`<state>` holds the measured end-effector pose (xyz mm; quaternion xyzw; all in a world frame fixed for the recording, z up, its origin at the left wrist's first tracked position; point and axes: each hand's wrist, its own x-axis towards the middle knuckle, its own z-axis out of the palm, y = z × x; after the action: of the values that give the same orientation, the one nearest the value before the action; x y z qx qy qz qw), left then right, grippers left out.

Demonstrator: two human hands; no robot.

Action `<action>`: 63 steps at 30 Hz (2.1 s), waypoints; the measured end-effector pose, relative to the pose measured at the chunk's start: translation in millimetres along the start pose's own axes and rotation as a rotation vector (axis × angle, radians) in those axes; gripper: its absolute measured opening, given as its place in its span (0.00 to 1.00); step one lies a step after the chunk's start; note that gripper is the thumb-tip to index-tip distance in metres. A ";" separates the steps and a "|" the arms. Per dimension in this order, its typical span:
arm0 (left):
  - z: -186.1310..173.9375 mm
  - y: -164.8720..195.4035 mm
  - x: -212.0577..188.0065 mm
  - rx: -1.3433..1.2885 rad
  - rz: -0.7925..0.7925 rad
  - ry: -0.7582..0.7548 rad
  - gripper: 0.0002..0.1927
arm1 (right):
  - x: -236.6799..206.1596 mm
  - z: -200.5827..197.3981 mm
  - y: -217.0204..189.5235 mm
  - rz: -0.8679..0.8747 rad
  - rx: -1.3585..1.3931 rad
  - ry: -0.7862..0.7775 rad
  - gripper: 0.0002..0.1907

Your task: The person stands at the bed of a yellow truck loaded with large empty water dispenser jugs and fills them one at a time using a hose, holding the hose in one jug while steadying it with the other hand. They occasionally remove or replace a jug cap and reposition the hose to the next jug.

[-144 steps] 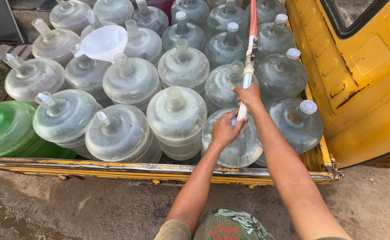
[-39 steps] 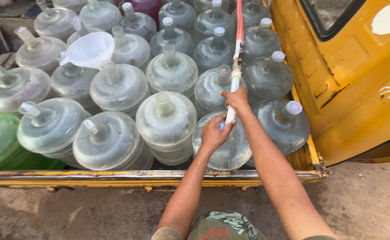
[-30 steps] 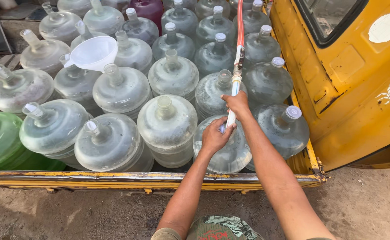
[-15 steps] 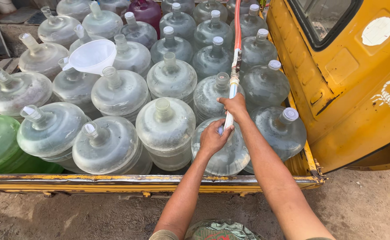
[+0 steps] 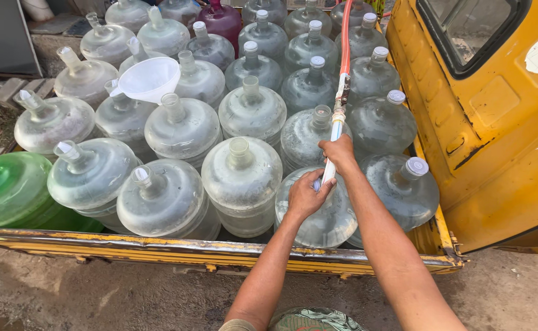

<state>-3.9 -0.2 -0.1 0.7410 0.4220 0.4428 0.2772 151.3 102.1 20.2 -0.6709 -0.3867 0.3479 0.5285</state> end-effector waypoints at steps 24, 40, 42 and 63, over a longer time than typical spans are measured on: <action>9.5 -11.6 5.9 -0.020 0.054 -0.175 0.24 | -18.4 -16.4 -1.7 0.048 -0.049 0.075 0.16; -2.4 -1.8 -2.5 0.050 -0.049 -0.087 0.24 | -7.7 2.8 0.8 -0.003 -0.045 0.029 0.18; -3.2 -1.2 -3.8 0.049 -0.073 -0.083 0.24 | -8.2 4.4 0.3 -0.002 -0.055 0.016 0.19; -3.9 -1.2 1.3 0.063 -0.112 -0.100 0.26 | 0.0 4.5 2.0 -0.032 0.023 0.000 0.18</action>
<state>-7.4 1.7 1.3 0.7458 0.4621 0.3755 0.2986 147.7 103.8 17.4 -0.6585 -0.3932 0.3439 0.5417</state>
